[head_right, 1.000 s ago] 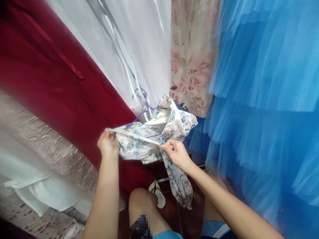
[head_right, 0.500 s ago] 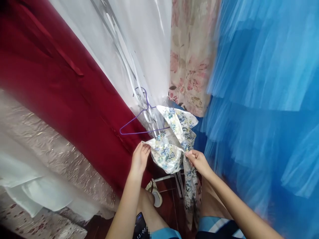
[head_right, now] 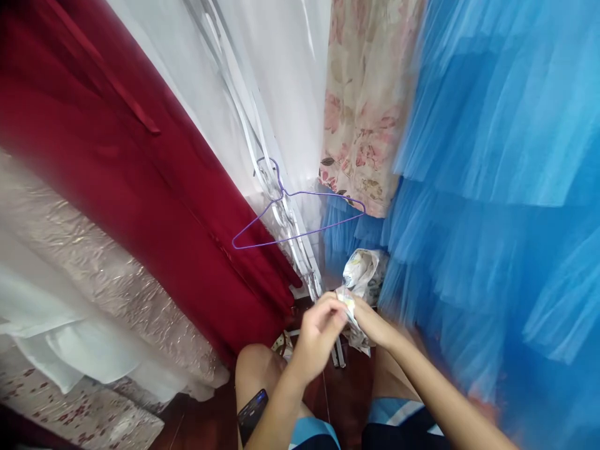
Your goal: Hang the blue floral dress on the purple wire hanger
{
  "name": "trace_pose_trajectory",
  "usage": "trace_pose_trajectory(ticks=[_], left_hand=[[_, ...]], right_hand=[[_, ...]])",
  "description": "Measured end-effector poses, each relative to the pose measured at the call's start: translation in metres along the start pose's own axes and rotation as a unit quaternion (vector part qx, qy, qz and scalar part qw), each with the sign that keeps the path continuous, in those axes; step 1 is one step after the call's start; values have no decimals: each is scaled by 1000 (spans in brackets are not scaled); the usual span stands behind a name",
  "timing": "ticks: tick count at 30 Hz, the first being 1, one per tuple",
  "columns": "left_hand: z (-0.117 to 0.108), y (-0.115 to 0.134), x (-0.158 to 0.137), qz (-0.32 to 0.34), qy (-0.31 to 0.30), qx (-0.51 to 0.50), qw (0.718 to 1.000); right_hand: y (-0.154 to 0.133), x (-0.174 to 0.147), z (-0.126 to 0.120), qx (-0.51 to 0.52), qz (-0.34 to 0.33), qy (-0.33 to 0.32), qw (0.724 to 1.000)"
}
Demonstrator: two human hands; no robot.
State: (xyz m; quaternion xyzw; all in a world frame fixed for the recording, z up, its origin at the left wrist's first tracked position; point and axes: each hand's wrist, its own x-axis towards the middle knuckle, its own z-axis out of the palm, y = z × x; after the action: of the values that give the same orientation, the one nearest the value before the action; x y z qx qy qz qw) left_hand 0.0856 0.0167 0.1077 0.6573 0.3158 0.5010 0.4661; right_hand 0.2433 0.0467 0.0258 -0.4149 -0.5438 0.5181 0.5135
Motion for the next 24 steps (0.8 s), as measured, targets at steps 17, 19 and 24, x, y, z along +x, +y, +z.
trace_pose_trajectory(ticks=[17, 19, 24], left_hand=[[-55, -24, -56, -239, -196, -14, 951], [-62, -23, -58, -208, -198, -11, 958], [-82, -7, -58, -188, -105, 162, 963]], right_hand=[[-66, -27, -12, 234, 147, -355, 893], [-84, -18, -17, 172, 130, -375, 902], [-134, 7, -23, -23, 94, -415, 905]])
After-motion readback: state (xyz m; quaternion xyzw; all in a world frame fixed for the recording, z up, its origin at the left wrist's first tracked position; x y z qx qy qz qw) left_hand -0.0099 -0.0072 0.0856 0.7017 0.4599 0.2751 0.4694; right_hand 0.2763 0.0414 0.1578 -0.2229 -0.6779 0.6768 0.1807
